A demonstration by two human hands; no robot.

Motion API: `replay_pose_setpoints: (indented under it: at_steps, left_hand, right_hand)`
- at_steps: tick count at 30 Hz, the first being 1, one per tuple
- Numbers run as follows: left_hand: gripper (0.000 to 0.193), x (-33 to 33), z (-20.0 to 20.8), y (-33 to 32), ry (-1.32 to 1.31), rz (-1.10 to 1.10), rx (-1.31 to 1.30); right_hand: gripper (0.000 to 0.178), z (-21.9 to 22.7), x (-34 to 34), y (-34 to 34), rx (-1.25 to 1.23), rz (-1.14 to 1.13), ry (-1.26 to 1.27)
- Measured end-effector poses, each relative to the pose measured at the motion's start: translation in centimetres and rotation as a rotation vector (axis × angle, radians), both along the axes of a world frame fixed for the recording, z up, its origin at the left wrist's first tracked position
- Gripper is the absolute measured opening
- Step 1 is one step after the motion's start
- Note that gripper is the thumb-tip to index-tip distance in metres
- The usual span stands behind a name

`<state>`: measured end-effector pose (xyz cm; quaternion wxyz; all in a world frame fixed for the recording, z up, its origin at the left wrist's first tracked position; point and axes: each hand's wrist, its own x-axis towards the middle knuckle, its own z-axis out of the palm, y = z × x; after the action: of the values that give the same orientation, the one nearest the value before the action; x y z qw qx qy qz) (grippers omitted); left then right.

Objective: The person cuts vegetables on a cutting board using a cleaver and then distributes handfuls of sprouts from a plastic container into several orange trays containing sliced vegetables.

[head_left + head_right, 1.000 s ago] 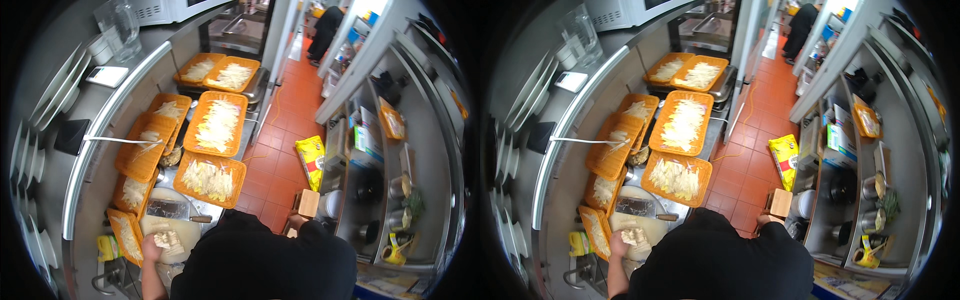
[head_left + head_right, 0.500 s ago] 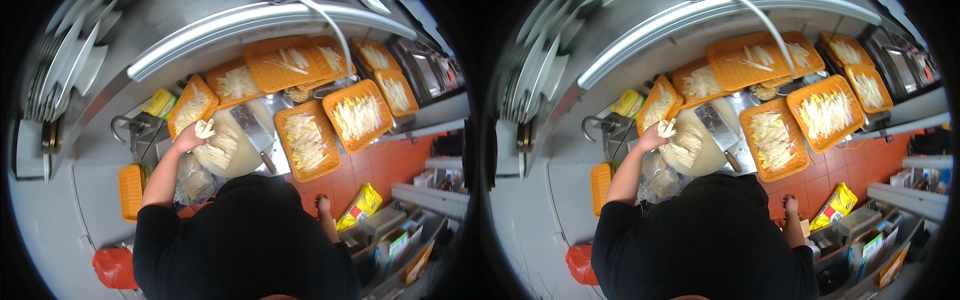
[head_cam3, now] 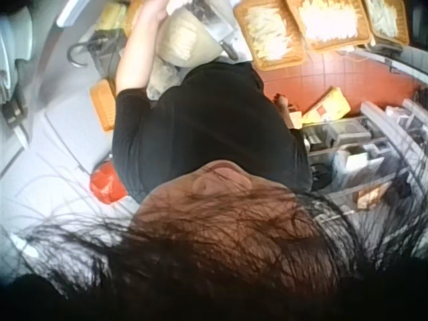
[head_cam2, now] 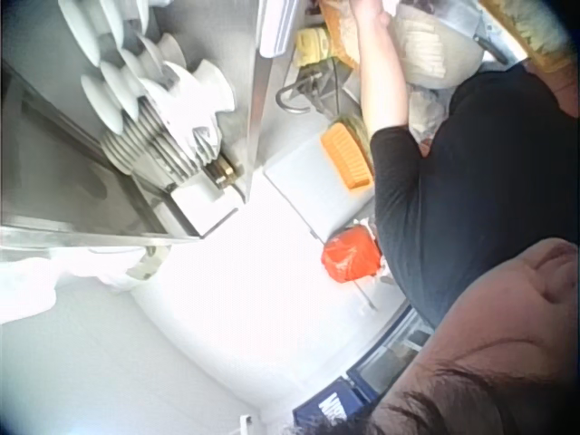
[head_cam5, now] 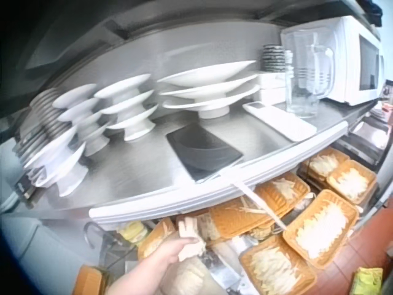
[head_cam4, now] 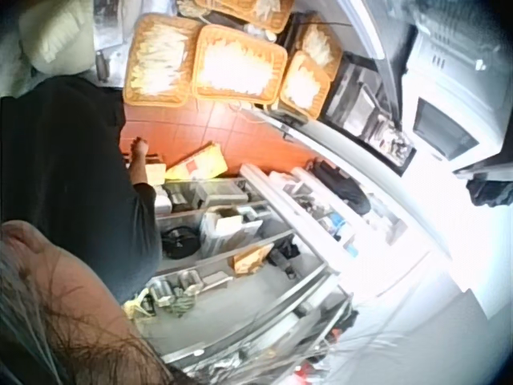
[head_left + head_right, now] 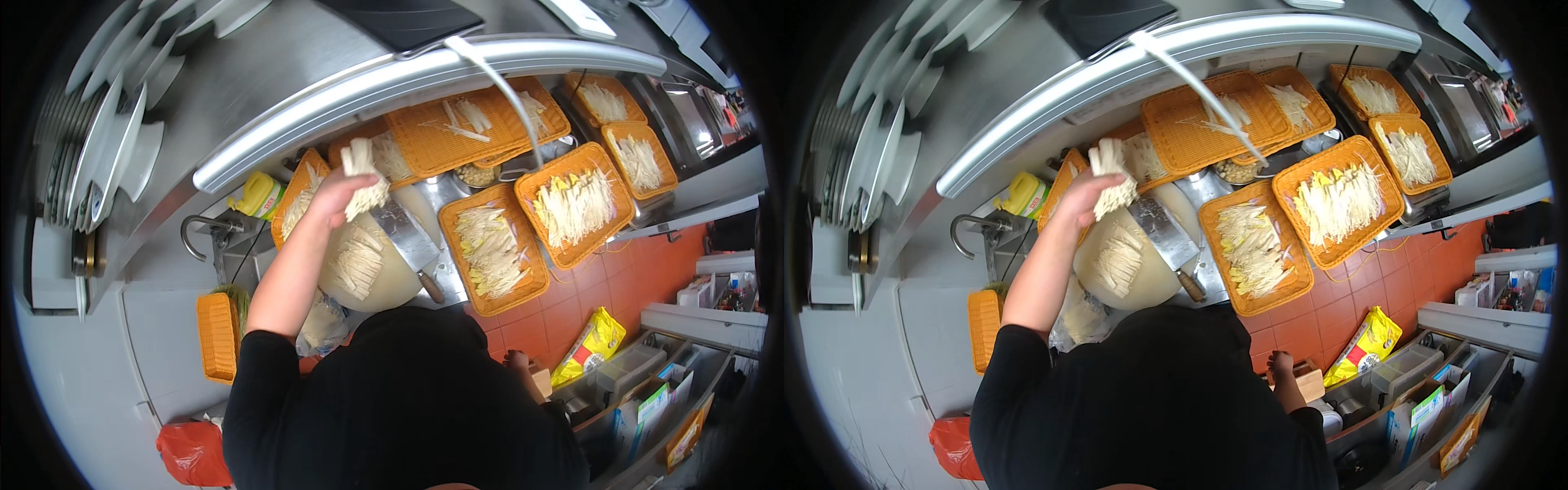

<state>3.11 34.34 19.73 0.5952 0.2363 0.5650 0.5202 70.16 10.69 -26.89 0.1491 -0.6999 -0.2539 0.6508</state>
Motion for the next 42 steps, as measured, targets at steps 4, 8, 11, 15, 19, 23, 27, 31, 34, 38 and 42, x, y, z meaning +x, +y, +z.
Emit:
replay_pose_setpoints:
  at_steps: [4, 8, 11, 15, 19, 23, 27, 31, 34, 38, 42]
  left_hand:
    - [0.046, 3.7, -2.5, 10.3, -0.107, 0.035, -0.074]
    - [0.064, 9.9, -2.8, 17.5, 0.090, 0.029, -0.199]
    - [0.050, 3.8, -12.6, 22.4, 0.079, -0.001, -0.153]
    - [0.047, 7.4, -13.0, 24.4, 0.386, 0.231, -0.262]
    - [0.053, 4.8, -12.3, 23.7, 0.432, 0.276, -0.237]
    - [0.049, -0.9, -12.5, 24.0, 0.527, 0.230, -0.347]
    - [0.044, 3.5, -8.0, 24.2, 0.519, 0.110, -0.172]
    - [0.040, 6.3, -4.9, 25.3, 0.748, 0.073, -0.238]
    - [0.033, 8.5, -5.1, 26.7, 0.487, 0.104, -0.188]
    - [0.023, 10.8, -4.8, 28.4, 0.091, 0.108, -0.053]
    - [0.049, 10.2, -6.3, 27.0, 0.816, -0.174, -0.023]
  right_hand:
    - [0.011, 3.7, -0.9, 0.5, 0.017, -0.091, 0.001]
    - [0.015, 11.4, -1.8, 3.1, -0.137, -0.437, 0.004]
    - [0.015, 11.8, 0.4, 6.3, -0.154, -0.359, 0.033]
    - [0.017, 10.6, 3.8, 6.2, -0.099, -0.414, -0.013]
    - [0.011, 8.5, 6.0, 6.3, -0.080, -0.470, 0.120]
    - [0.005, 6.4, 6.6, 6.8, -0.215, -0.485, 0.347]
    - [0.005, 6.0, 5.2, 7.4, -0.180, -0.373, 0.164]
    - [0.008, 7.3, 4.6, 10.1, -0.202, -0.374, 0.196]
    - [0.010, 10.4, 2.4, 11.9, -0.148, -0.362, 0.004]
    - [0.013, 11.4, 2.3, 12.7, -0.146, -0.375, 0.001]
    - [0.013, 11.2, 2.9, 11.6, -0.157, -0.399, 0.139]
